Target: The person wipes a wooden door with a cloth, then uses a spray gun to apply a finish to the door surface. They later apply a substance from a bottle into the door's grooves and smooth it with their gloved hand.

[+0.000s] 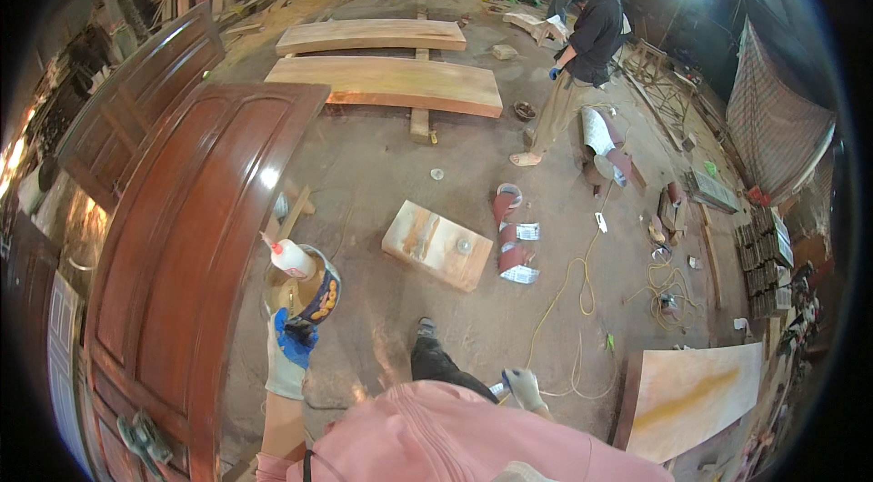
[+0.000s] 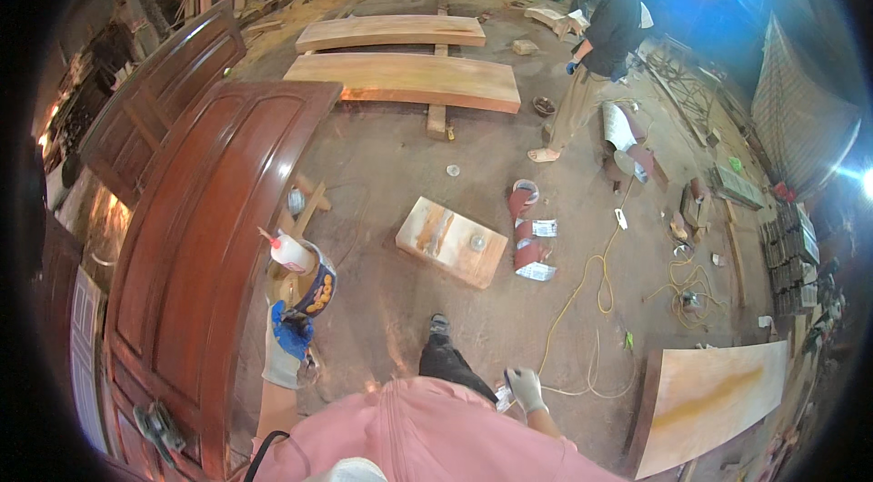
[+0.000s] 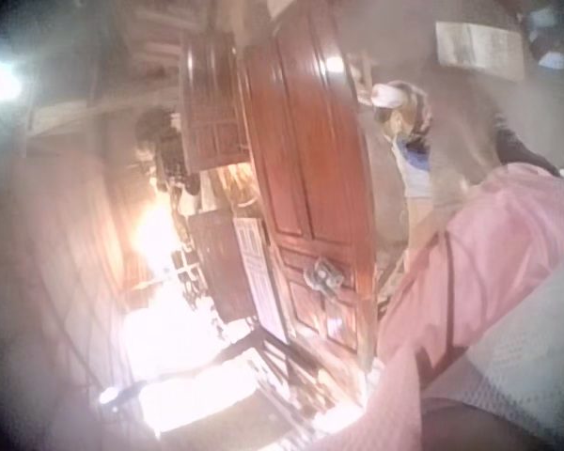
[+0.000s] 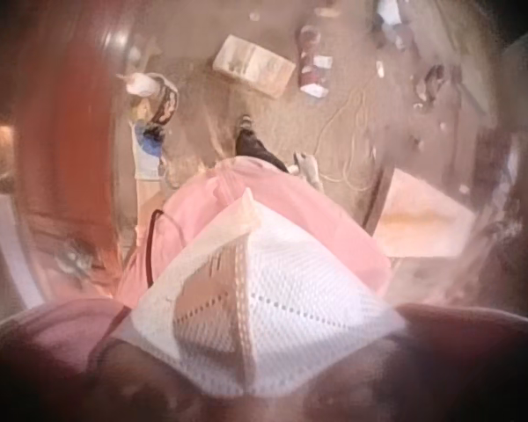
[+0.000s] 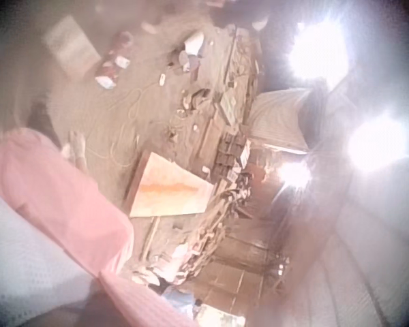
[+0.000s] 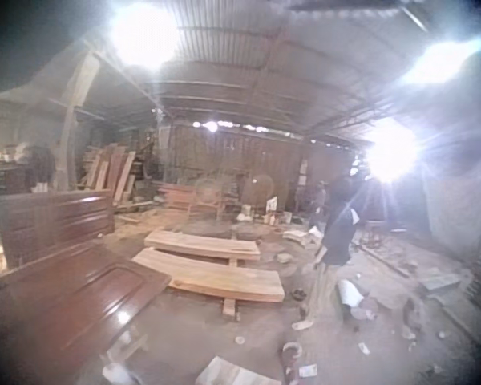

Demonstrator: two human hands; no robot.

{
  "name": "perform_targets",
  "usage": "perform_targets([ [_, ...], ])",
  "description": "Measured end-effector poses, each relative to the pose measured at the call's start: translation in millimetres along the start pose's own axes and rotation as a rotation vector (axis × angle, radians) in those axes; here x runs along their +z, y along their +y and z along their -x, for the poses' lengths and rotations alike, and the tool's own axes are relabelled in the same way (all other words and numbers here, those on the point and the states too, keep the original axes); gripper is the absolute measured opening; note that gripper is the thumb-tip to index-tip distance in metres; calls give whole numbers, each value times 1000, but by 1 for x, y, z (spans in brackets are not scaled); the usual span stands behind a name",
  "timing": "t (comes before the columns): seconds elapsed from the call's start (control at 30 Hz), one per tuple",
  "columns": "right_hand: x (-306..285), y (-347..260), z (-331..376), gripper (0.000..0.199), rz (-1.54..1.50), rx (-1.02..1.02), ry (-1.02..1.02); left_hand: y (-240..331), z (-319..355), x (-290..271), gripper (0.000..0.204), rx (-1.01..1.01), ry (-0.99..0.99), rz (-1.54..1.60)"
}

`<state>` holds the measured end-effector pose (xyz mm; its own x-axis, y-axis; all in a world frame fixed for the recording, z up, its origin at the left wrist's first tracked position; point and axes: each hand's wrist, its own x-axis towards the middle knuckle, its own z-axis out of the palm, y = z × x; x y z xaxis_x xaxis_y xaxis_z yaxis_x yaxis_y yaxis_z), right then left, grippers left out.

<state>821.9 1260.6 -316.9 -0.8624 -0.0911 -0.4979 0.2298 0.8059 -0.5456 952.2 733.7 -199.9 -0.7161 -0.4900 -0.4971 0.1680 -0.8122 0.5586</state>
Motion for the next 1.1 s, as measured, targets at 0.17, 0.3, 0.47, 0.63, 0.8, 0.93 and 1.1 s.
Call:
perform_targets([
  [0.17,-28,-212,-202,20,-46,-646,44,14,-107,46,32,108,92,10],
  [0.3,-40,-461,-277,30,29,-1074,-90,36,-169,106,34,172,78,37],
  [0.47,-19,-685,-301,41,-111,-1408,-94,98,-234,230,39,296,-59,234],
  [0.63,59,-823,-347,47,-179,-1257,-481,165,-358,213,44,372,11,15],
  [0.8,105,-919,-392,35,-69,-1384,-213,222,-433,239,51,433,95,-6],
  [0.93,126,-975,-445,25,-106,-1556,-319,252,-479,250,54,449,113,-31],
  [1.1,146,-1033,-482,19,-331,-1151,-656,256,-539,235,54,553,271,-48],
])
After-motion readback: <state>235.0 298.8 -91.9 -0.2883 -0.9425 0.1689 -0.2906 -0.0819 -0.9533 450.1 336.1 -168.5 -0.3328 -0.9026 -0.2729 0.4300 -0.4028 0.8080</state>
